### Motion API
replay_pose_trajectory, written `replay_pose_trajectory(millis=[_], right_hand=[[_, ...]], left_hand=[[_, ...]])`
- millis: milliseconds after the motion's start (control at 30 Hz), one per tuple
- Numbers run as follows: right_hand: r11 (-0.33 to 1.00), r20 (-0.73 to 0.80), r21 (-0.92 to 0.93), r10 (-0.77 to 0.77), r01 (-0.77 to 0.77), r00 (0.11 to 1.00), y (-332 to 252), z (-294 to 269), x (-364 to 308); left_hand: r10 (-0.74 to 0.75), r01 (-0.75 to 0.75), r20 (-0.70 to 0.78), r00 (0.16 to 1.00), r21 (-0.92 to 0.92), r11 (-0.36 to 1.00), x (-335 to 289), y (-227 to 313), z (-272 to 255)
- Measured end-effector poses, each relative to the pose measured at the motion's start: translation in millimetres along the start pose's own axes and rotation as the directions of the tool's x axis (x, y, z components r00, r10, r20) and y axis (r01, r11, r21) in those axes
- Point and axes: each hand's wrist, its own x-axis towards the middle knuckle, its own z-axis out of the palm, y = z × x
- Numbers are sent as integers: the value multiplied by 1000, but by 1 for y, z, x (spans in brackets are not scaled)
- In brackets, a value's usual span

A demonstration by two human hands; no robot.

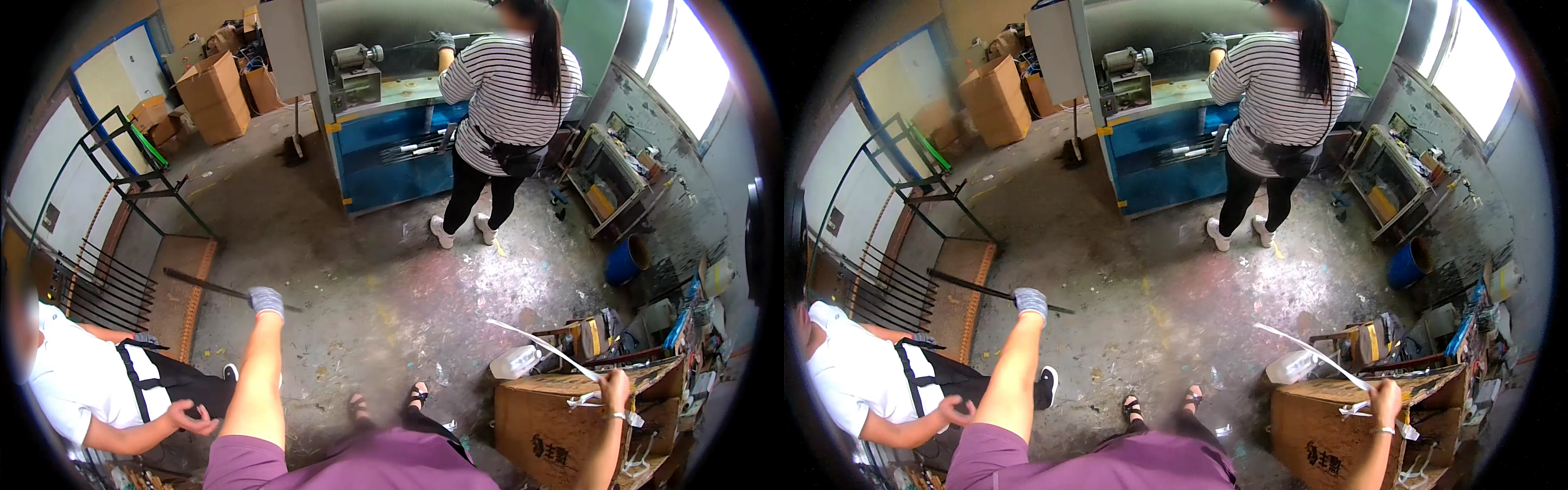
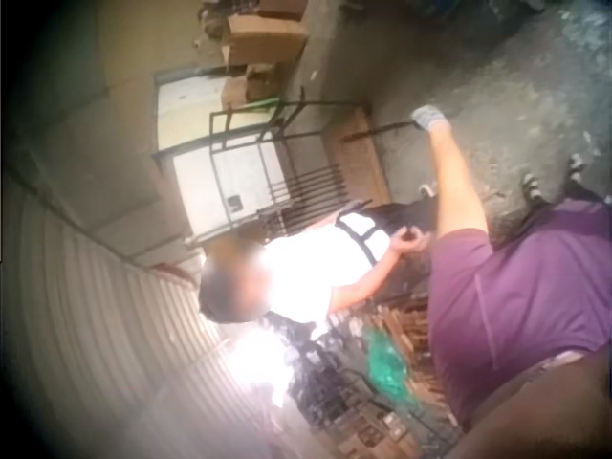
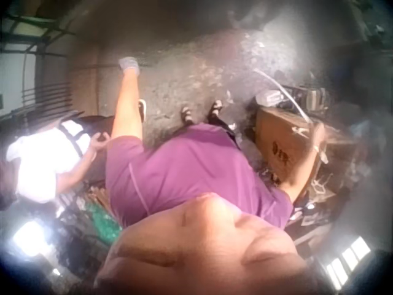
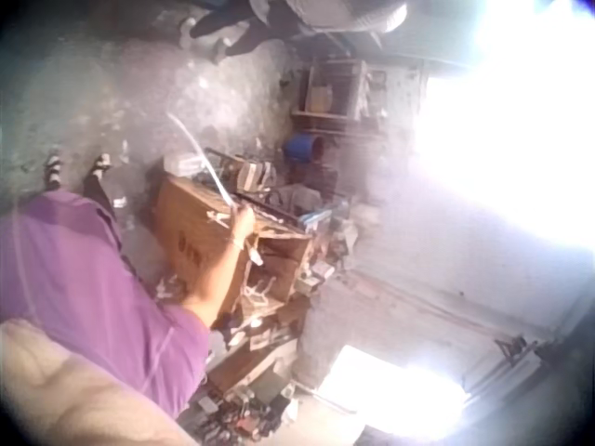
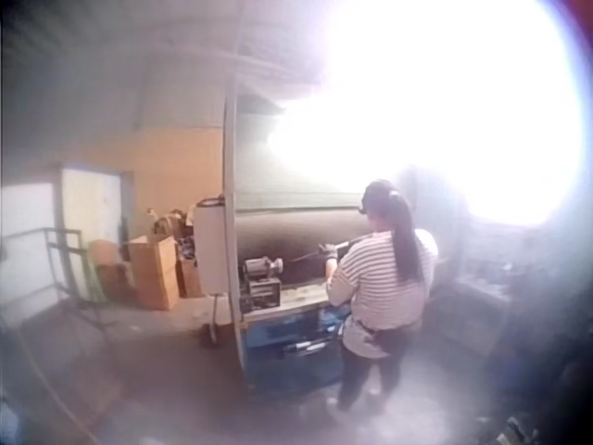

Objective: The person applies white tape to a long dark metal rod by rotating the rod while holding the tape against it, ensuring the tape wraps around the surface.

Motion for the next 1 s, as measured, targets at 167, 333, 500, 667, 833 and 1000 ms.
replay_pose_trajectory(millis=[167, 333, 500, 667, 833, 1000], right_hand=[[977, -122, -148, 135, -152, 983, 39, -51, -30], [944, -194, -222, 202, -244, 960, 93, -44, -39], [919, -210, -252, 254, -303, 944, 111, -39, -36], [925, -259, -188, 277, -329, 925, 122, -31, -34], [940, -218, -152, 271, -306, 938, 136, -27, -26], [909, -192, -159, 354, -384, 916, 103, -53, -30]], left_hand=[[-21, 3, 109, 994, 161, 987, 20, -41, 25], [15, -41, 100, 995, 257, 965, 13, -57, 17], [-41, -7, 170, 985, 272, 962, 21, -68, 25], [-137, 97, 145, 980, 251, 963, 25, -91, 26], [-120, 187, -213, 970, 328, 926, 22, -92, 21], [101, -107, -80, 992, -79, 991, -36, -17, -63]])
